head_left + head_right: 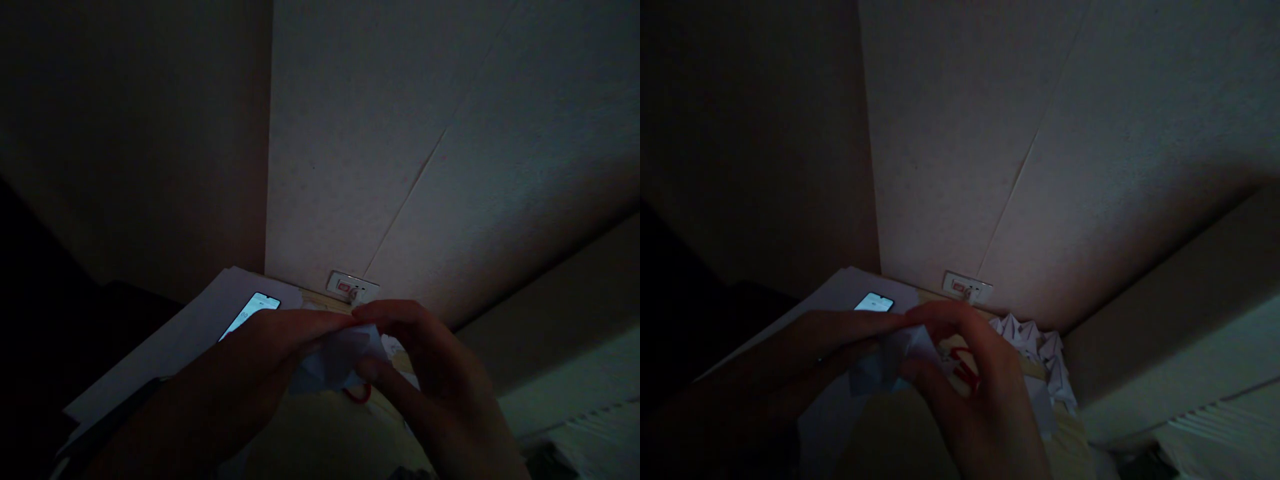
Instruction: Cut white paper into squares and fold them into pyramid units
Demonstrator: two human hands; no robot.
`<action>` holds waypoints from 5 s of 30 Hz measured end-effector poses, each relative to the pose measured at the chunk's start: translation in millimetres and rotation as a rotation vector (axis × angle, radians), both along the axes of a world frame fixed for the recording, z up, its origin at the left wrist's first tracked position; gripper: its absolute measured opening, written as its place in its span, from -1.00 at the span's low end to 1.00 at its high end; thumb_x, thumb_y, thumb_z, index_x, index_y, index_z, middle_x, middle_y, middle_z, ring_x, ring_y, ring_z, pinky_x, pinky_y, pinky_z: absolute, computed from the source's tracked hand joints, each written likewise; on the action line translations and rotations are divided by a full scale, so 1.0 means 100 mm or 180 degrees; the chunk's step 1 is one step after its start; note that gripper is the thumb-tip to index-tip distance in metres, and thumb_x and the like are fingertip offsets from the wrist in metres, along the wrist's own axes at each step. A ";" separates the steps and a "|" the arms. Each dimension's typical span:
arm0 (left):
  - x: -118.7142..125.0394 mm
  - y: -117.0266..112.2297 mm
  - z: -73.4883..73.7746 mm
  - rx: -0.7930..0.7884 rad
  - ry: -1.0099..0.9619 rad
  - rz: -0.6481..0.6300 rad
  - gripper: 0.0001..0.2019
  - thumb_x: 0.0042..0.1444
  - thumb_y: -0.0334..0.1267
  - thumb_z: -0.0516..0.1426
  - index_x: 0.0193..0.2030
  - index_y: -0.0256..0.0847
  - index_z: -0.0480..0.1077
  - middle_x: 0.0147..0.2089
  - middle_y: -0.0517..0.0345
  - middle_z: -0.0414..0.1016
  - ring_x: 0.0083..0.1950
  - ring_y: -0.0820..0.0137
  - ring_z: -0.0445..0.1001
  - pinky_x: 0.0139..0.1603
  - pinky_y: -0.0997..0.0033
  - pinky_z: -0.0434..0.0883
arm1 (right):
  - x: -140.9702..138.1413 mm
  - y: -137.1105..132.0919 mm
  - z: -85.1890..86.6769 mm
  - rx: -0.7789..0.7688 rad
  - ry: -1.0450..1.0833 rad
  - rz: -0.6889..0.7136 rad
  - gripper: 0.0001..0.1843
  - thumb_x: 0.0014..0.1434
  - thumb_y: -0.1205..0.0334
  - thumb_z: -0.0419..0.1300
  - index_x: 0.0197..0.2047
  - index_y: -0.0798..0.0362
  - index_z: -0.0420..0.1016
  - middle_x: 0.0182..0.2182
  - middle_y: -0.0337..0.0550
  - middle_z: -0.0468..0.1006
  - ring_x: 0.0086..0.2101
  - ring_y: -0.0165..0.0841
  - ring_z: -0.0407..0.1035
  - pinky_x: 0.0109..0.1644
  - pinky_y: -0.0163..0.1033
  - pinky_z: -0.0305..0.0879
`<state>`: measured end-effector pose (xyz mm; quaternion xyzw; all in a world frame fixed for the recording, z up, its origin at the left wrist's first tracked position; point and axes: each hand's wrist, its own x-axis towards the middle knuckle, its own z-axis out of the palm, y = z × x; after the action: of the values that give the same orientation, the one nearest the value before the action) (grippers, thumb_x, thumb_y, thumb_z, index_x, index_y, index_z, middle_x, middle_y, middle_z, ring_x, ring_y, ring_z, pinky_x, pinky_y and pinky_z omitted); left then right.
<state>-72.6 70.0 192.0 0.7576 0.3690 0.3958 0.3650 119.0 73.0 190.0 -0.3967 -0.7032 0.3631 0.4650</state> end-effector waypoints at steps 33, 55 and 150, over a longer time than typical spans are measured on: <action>0.05 0.08 0.11 -0.0773 -0.0105 -0.0659 -0.76 0.27 -0.17 0.03 -0.17 -0.04 0.53 -0.22 0.31 0.62 -0.21 0.39 0.56 -0.20 0.57 0.44 | -0.12 -0.04 0.04 -0.0734 -0.0011 -0.0354 -0.78 0.16 0.14 0.19 -0.47 0.02 0.50 -0.54 -0.26 0.54 -0.45 -0.40 0.44 -0.39 -0.39 0.35; -0.07 0.07 0.09 -0.0452 0.0067 0.0650 -0.93 0.02 -0.22 0.23 -0.33 -0.10 0.48 -0.37 0.32 0.55 -0.36 0.41 0.47 -0.32 0.55 0.41 | 0.00 -0.07 0.01 -0.0655 -0.0115 -0.0847 -0.77 0.13 0.02 0.20 -0.45 -0.05 0.48 -0.61 -0.28 0.40 -0.52 -0.32 0.39 -0.55 -0.34 0.22; -0.03 0.04 0.06 -0.0276 0.0038 0.1359 -0.94 -0.05 -0.26 0.20 -0.49 -0.08 0.48 -0.47 0.40 0.57 -0.43 0.50 0.52 -0.41 0.61 0.33 | -0.15 -0.09 -0.02 0.1366 -0.0930 -0.1064 -0.81 0.08 0.46 0.22 -0.40 -0.06 0.42 -0.47 -0.41 0.56 -0.45 -0.45 0.45 -0.39 -0.43 0.33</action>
<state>-76.1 73.8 198.5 0.6482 0.5400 0.4433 0.3029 104.1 64.3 187.6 -0.4475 -0.7483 0.0639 0.4855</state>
